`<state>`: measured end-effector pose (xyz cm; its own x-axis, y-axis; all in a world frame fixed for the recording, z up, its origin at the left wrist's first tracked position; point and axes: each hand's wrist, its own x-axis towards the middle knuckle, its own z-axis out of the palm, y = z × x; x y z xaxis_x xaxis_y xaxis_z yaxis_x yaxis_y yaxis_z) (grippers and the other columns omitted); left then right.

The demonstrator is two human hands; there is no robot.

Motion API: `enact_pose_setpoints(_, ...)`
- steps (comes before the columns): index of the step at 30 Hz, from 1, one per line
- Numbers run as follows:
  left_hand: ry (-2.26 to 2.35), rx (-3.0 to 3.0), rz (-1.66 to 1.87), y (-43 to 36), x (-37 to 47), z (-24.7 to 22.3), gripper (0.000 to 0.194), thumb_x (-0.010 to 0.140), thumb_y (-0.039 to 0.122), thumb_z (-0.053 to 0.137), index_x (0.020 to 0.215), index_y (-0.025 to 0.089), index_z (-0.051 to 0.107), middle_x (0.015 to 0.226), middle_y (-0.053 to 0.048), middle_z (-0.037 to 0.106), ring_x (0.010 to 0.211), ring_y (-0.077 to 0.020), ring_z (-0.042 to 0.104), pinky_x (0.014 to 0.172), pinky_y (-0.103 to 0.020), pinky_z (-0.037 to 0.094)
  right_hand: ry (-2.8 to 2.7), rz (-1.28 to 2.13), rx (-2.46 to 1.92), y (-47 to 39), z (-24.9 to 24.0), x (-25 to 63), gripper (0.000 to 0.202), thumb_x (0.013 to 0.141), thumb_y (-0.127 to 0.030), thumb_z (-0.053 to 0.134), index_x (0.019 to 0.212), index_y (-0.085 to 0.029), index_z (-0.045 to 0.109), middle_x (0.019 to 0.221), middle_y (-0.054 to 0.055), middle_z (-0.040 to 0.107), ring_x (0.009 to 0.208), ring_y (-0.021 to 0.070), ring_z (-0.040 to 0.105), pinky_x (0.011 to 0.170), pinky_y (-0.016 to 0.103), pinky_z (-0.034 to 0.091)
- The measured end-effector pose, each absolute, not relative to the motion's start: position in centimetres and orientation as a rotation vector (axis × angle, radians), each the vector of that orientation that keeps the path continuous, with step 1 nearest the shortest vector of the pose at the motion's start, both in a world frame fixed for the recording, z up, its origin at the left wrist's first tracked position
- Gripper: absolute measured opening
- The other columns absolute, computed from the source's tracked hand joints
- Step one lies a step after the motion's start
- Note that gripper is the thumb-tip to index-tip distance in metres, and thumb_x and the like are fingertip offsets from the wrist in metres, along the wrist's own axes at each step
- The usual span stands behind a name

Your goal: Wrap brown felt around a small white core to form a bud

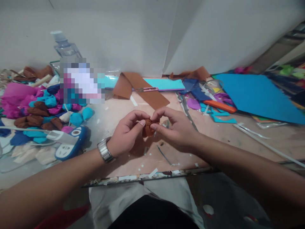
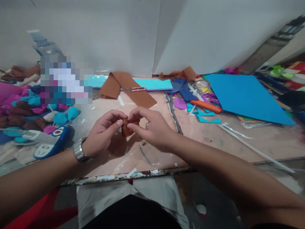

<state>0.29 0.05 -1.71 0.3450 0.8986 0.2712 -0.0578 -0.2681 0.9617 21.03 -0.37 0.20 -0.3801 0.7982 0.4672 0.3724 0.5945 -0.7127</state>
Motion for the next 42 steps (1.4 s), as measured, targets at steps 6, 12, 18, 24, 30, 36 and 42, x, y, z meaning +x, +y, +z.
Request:
enact_pose_setpoints(6,0.777,1.599,1.148,0.26,0.1,-1.92,0.016,0.099,0.032,0.063,0.106,0.019,0.067,0.102,-0.005,0.07,0.094,-0.0163,0.067,0.085,-0.029,0.057,-1.939,0.717,-0.939,-0.28,0.16,21.0,0.008,0.093,-0.026,0.071,0.095,-0.02,0.066,0.087,0.0,0.07,0.081,0.0145,0.065,0.076,0.027,0.051)
enact_pose_setpoints(12,0.762,1.613,1.107,-0.05,0.13,-1.95,0.023,0.095,0.032,0.071,0.111,0.018,0.065,0.108,-0.008,0.071,0.097,-0.0178,0.07,0.084,-0.03,0.058,-1.944,0.696,-0.962,-0.37,0.1,20.93,0.008,0.092,-0.026,0.072,0.092,-0.02,0.066,0.085,0.0,0.07,0.079,0.0145,0.065,0.073,0.026,0.051)
enact_pose_setpoints(18,0.776,1.559,1.112,0.13,0.16,-2.04,0.023,0.095,0.034,0.07,0.11,0.018,0.064,0.108,-0.007,0.069,0.096,-0.0171,0.069,0.082,-0.028,0.058,-1.978,0.659,-0.923,-0.29,0.09,20.99,0.009,0.093,-0.026,0.071,0.097,-0.02,0.067,0.089,0.001,0.071,0.083,0.0157,0.065,0.079,0.029,0.052)
enact_pose_setpoints(24,0.803,1.561,1.154,0.27,0.22,-1.84,0.019,0.097,0.033,0.066,0.11,0.019,0.064,0.104,-0.006,0.068,0.095,-0.0166,0.067,0.084,-0.029,0.055,-1.992,0.574,-0.913,-0.2,0.06,21.14,0.011,0.093,-0.029,0.071,0.099,-0.021,0.068,0.091,0.001,0.071,0.085,0.0164,0.065,0.081,0.03,0.053)
enact_pose_setpoints(30,0.8,1.571,1.143,0.28,0.25,-1.77,0.02,0.098,0.035,0.064,0.11,0.019,0.063,0.098,-0.005,0.069,0.09,-0.0163,0.066,0.08,-0.029,0.054,-2.002,0.533,-0.899,-0.15,0.13,21.11,0.009,0.093,-0.029,0.072,0.097,-0.022,0.07,0.093,0.002,0.073,0.086,0.0172,0.067,0.081,0.032,0.052)
enact_pose_setpoints(36,0.803,1.611,1.12,0.24,0.17,-1.84,0.018,0.1,0.031,0.061,0.113,0.019,0.061,0.096,-0.004,0.066,0.084,-0.0141,0.063,0.074,-0.027,0.052,-2.003,0.522,-0.913,-0.1,0.18,21.13,0.01,0.093,-0.031,0.073,0.09,-0.022,0.071,0.089,0.002,0.073,0.084,0.0168,0.067,0.079,0.031,0.051)
enact_pose_setpoints(42,0.791,1.642,1.117,0.15,0.13,-1.85,0.018,0.1,0.031,0.06,0.114,0.02,0.061,0.1,-0.005,0.067,0.089,-0.0156,0.064,0.077,-0.028,0.052,-2.007,0.522,-0.915,-0.13,0.3,21.1,0.011,0.094,-0.032,0.072,0.089,-0.022,0.072,0.087,0.002,0.074,0.083,0.017,0.067,0.078,0.032,0.051)
